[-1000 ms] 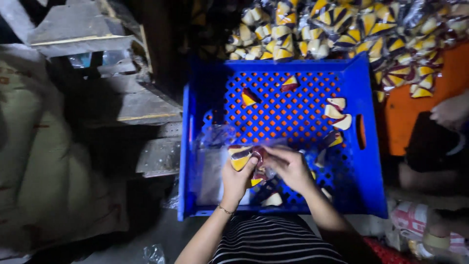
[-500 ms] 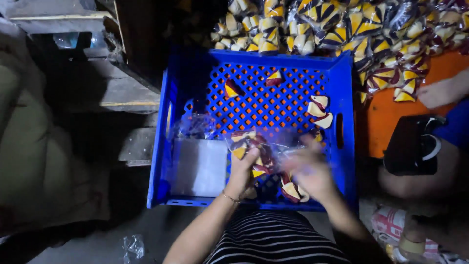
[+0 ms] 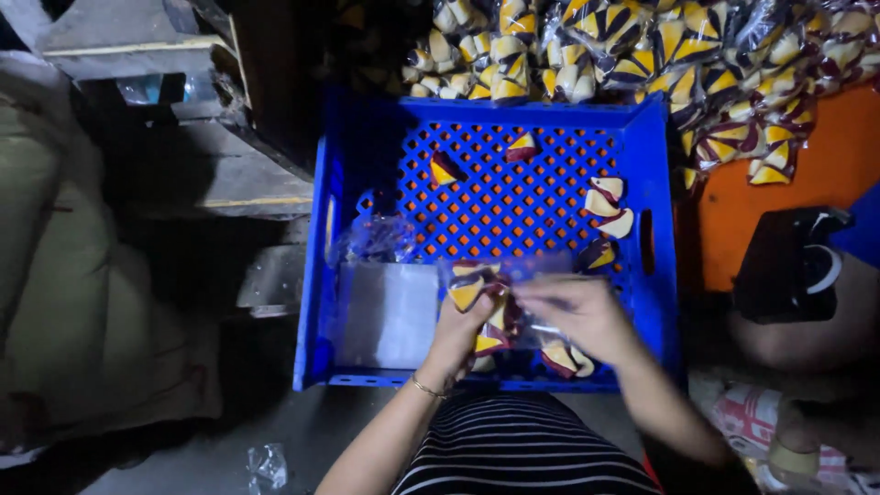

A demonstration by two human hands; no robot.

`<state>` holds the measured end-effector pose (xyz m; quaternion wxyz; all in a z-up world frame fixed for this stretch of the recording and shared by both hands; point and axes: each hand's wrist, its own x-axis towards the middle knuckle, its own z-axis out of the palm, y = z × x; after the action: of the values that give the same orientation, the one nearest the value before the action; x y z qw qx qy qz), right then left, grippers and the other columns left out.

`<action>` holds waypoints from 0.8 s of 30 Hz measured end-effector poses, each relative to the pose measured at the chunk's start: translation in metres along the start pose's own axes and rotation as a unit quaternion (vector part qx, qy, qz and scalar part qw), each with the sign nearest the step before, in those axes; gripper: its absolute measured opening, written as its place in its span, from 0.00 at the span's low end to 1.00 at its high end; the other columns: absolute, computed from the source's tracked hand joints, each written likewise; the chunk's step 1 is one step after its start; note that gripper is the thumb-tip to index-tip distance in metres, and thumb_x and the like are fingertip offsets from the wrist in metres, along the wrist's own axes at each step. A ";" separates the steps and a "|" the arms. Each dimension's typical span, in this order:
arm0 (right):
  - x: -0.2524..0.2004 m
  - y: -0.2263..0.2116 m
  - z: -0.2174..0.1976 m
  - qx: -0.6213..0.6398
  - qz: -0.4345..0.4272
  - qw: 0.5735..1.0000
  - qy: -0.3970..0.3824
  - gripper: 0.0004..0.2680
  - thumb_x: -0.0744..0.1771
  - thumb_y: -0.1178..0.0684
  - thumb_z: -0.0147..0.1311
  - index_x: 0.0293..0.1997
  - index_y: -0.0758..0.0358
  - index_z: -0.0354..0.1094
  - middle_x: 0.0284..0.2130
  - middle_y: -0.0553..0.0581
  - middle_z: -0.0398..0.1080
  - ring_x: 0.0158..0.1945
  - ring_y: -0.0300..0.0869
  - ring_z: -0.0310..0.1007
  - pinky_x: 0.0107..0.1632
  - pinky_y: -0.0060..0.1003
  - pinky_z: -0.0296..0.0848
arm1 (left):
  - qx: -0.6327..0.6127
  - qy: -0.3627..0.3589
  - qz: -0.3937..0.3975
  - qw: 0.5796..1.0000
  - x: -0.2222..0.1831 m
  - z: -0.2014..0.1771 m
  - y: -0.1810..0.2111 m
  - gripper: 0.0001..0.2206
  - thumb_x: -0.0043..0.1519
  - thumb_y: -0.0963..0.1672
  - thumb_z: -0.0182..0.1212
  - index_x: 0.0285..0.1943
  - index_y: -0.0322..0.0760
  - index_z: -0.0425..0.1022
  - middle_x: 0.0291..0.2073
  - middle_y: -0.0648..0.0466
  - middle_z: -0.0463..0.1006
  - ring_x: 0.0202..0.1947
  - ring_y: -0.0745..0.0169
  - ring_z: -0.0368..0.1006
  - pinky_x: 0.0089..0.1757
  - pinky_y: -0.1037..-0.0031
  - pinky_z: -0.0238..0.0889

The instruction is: Picking up individual wrapped snacks from a crate and placing them into a plastic bag.

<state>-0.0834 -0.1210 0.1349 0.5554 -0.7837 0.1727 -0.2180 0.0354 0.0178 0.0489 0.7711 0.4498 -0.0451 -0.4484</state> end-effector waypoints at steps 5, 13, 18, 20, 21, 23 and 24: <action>0.016 -0.005 0.056 -0.050 -0.021 0.996 0.069 0.07 0.65 0.59 0.62 0.45 0.59 0.81 0.40 0.59 0.82 0.48 0.51 0.82 0.50 0.44 0.77 | 0.251 0.014 -0.103 0.962 -0.029 0.024 0.101 0.40 0.69 0.62 0.27 0.78 0.27 0.51 0.75 0.32 0.51 0.76 0.38 0.43 0.71 0.53 0.31; 0.034 -0.028 0.087 -0.136 -0.021 0.990 0.028 0.14 0.65 0.68 0.53 0.52 0.60 0.78 0.46 0.62 0.80 0.51 0.57 0.79 0.52 0.51 0.76 | -0.021 0.104 -0.100 0.989 -0.002 -0.044 0.058 0.26 0.71 0.52 0.45 0.64 0.22 0.70 0.49 0.31 0.78 0.47 0.38 0.78 0.45 0.49 0.75; 0.034 -0.031 0.105 -0.111 0.118 0.987 0.015 0.10 0.67 0.56 0.55 0.54 0.57 0.78 0.42 0.64 0.81 0.45 0.55 0.82 0.45 0.48 0.79 | 0.017 0.082 -0.094 0.992 0.009 -0.073 0.053 0.28 0.69 0.55 0.49 0.69 0.31 0.69 0.35 0.35 0.81 0.28 0.47 0.82 0.23 0.64 0.77; 0.035 -0.029 0.109 -0.150 0.134 0.979 0.028 0.16 0.63 0.53 0.64 0.57 0.51 0.77 0.46 0.60 0.80 0.51 0.54 0.80 0.49 0.47 0.77 | 0.050 0.029 -0.074 0.996 0.009 -0.079 0.052 0.27 0.70 0.54 0.48 0.73 0.38 0.65 0.38 0.37 0.80 0.31 0.50 0.82 0.27 0.63 0.80; 0.035 -0.034 0.113 -0.150 0.136 0.979 0.032 0.16 0.63 0.53 0.64 0.57 0.51 0.77 0.46 0.60 0.80 0.51 0.54 0.80 0.49 0.47 0.77 | 0.053 0.026 -0.076 0.995 0.003 -0.071 0.067 0.27 0.70 0.54 0.48 0.73 0.38 0.65 0.38 0.37 0.80 0.31 0.50 0.82 0.27 0.63 0.80; 0.037 -0.044 0.119 -0.157 0.148 0.975 0.049 0.12 0.63 0.52 0.66 0.51 0.52 0.80 0.43 0.60 0.81 0.48 0.55 0.81 0.50 0.47 0.77 | 0.047 -0.002 -0.080 0.996 -0.008 -0.054 0.097 0.25 0.71 0.52 0.43 0.76 0.41 0.62 0.38 0.37 0.80 0.30 0.50 0.82 0.27 0.68 0.80; 0.038 -0.045 0.120 -0.158 0.148 0.975 0.053 0.12 0.63 0.52 0.66 0.51 0.52 0.80 0.43 0.60 0.81 0.48 0.55 0.81 0.50 0.47 0.77 | 0.048 -0.005 -0.081 0.996 -0.007 -0.059 0.094 0.25 0.71 0.52 0.43 0.76 0.41 0.62 0.38 0.37 0.80 0.30 0.50 0.82 0.27 0.68 0.80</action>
<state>0.0142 -0.0305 0.1487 0.4407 -0.8146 0.3485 -0.1440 0.1205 0.0793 0.0857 0.7093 0.4860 -0.0339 -0.5094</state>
